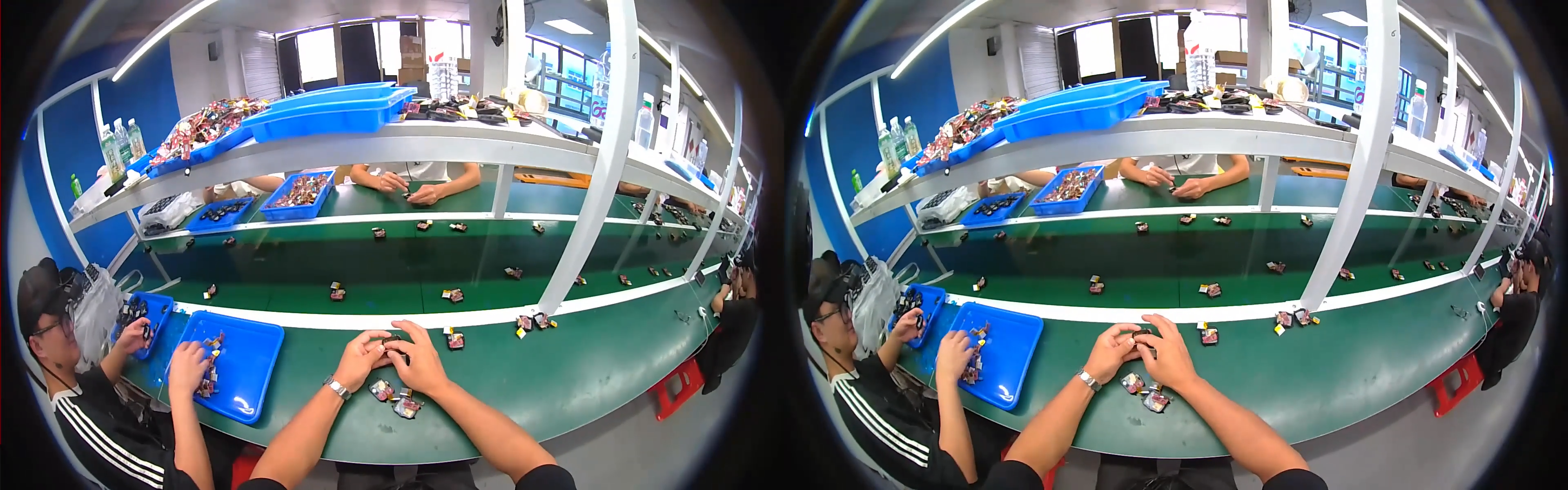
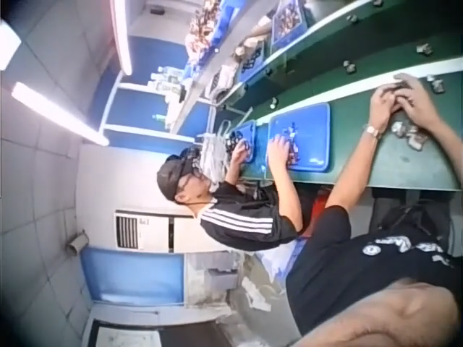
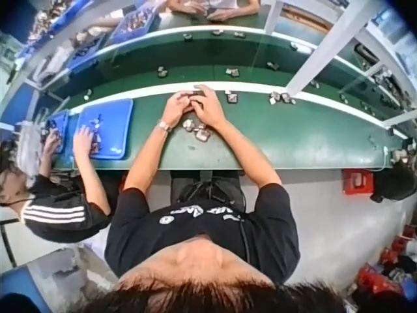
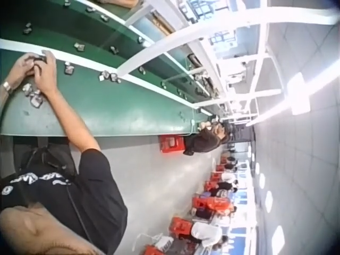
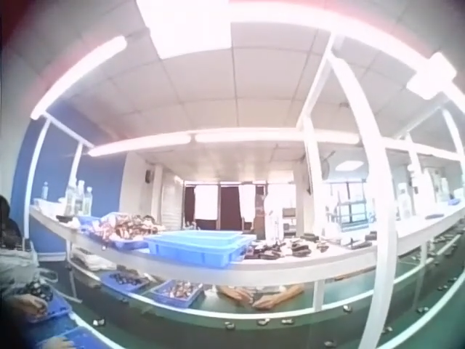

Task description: Manually assembling or sorting small electronic components on a production line workbench.

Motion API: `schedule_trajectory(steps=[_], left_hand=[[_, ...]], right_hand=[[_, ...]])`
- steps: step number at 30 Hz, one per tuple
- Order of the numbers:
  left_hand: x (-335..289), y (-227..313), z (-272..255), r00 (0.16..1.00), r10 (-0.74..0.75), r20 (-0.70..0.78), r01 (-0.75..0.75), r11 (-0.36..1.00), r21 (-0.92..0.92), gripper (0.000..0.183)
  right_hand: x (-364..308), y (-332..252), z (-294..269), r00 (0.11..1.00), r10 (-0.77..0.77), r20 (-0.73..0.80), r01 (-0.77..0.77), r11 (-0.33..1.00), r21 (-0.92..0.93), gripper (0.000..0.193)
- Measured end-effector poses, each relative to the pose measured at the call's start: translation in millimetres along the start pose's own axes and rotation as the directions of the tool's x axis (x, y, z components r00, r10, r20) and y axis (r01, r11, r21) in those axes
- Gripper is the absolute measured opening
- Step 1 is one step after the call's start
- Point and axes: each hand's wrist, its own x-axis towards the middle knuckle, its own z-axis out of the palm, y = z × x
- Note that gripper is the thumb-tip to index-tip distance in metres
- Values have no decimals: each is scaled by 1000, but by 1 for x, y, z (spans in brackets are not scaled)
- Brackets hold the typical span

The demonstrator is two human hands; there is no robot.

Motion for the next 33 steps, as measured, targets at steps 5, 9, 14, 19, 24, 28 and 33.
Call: schedule_trajectory(steps=[5,9,14,19,24,28,33], left_hand=[[-1,4,2,1000,-16,-8,17,1000,19,27],[-1,5,3,998,-61,-14,61,997,44,28],[-2,3,-2,999,-40,-9,40,999,25,27],[0,2,-1,999,-48,-6,48,998,27,27],[1,2,0,999,-38,2,38,999,19,27],[1,4,5,999,-46,-22,48,997,59,26],[3,-1,-1,997,-22,-74,28,997,69,29]], right_hand=[[4,-6,2,994,-68,-89,64,997,-44,18],[4,-7,2,988,-97,-118,82,989,-126,17],[3,-8,4,981,-151,-123,130,978,-164,17],[1,-5,5,974,-203,-97,170,946,-274,17],[0,-3,5,977,-200,-78,167,936,-309,18],[1,-1,8,974,-225,-38,192,900,-392,22],[-2,-14,8,984,-177,-6,166,930,-329,31]])
